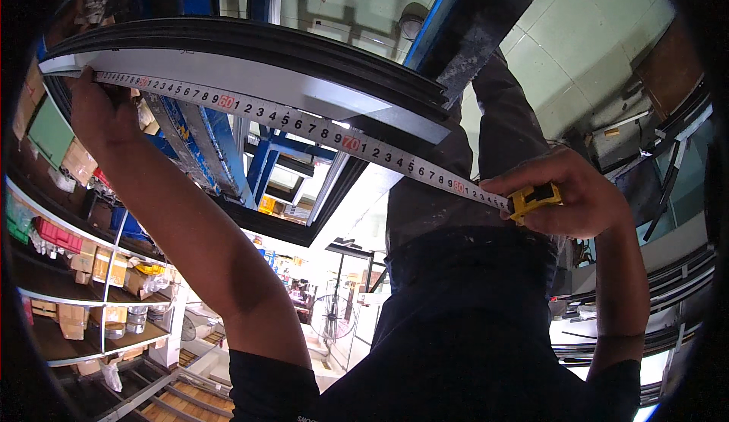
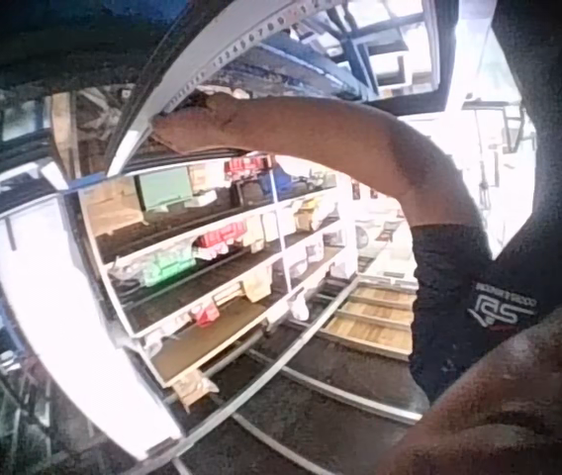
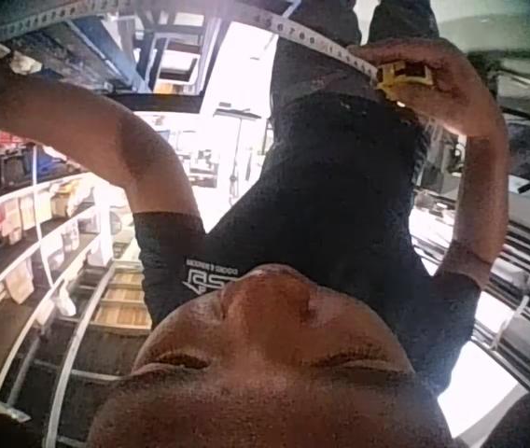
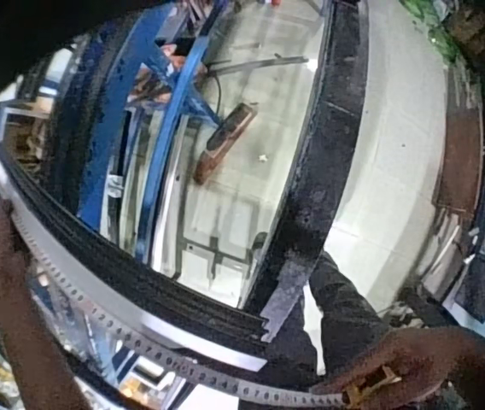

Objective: Assembling, measuring, and preparing aluminum window frame profiles in a fabrication workshop.

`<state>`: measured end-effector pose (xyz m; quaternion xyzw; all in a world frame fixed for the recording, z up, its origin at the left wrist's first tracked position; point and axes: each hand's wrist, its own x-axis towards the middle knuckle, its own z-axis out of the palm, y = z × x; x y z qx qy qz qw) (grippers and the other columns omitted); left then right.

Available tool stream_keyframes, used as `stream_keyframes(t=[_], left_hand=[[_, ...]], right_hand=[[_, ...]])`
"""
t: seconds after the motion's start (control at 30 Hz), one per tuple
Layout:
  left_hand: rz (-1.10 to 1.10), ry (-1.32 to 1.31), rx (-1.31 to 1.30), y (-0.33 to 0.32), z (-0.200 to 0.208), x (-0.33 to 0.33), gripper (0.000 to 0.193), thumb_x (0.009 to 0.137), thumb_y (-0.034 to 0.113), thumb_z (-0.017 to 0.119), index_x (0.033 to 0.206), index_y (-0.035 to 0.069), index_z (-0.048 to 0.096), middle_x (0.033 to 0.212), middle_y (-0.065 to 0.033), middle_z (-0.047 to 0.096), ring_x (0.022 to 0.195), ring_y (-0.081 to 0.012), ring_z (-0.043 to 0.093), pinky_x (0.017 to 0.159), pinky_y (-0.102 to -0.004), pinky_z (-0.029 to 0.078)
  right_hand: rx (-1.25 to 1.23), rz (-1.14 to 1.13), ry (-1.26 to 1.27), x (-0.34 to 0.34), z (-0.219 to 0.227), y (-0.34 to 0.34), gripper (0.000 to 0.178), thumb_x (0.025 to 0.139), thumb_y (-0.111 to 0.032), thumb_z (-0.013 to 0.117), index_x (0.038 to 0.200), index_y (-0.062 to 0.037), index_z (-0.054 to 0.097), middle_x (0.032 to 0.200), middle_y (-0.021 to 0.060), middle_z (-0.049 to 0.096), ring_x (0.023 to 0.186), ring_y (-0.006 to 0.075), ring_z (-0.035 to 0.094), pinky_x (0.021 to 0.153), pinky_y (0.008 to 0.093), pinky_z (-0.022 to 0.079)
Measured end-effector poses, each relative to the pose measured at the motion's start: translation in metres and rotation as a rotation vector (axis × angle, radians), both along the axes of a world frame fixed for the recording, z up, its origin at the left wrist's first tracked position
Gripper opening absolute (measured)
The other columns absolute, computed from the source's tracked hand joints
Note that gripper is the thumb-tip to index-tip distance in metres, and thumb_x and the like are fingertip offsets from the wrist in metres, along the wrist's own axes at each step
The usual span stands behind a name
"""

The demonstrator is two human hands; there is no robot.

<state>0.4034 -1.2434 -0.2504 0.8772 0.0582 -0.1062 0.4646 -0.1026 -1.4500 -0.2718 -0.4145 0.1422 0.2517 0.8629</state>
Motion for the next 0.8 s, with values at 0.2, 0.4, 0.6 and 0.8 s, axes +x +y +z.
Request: stream_keyframes(t=[0.2,0.4,0.6,0.8], left_hand=[[-0.054,0.005,-0.009,0.003,0.001,0.002,0.040,0.108,0.020,0.047,0.138,-0.006,0.054,0.133,-0.0208,0.064,0.121,-0.0304,0.062,0.101,-0.0478,0.048],[-0.024,-0.004,0.032,0.002,0.000,0.000,0.042,0.108,0.021,0.048,0.139,-0.006,0.054,0.134,-0.0203,0.064,0.122,-0.0318,0.062,0.102,-0.0479,0.047],[-0.045,0.007,-0.008,-0.006,0.003,-0.008,0.043,0.108,0.020,0.047,0.141,-0.006,0.052,0.139,-0.0226,0.060,0.128,-0.0326,0.059,0.109,-0.0487,0.044],[-0.053,-0.010,0.005,-0.008,0.003,-0.013,0.046,0.108,0.019,0.045,0.146,-0.008,0.045,0.145,-0.0242,0.055,0.134,-0.0328,0.054,0.112,-0.0482,0.041]], right_hand=[[-0.003,-0.003,-0.017,-0.001,-0.002,0.000,0.055,0.090,-0.037,0.068,0.134,-0.0044,0.068,0.091,0.0139,0.076,0.077,0.0209,0.075,0.074,0.0342,0.059],[0.000,-0.028,-0.038,-0.002,-0.004,0.002,0.055,0.089,-0.035,0.069,0.134,-0.0045,0.068,0.089,0.0136,0.076,0.076,0.0199,0.075,0.071,0.0317,0.058],[-0.007,-0.005,-0.012,0.000,-0.002,-0.001,0.057,0.089,-0.040,0.069,0.134,-0.0051,0.069,0.089,0.0136,0.076,0.078,0.0205,0.075,0.074,0.0323,0.057],[-0.009,0.002,-0.034,0.001,-0.004,-0.002,0.057,0.089,-0.040,0.068,0.134,-0.0053,0.068,0.092,0.0138,0.077,0.081,0.0212,0.075,0.078,0.0319,0.056]])
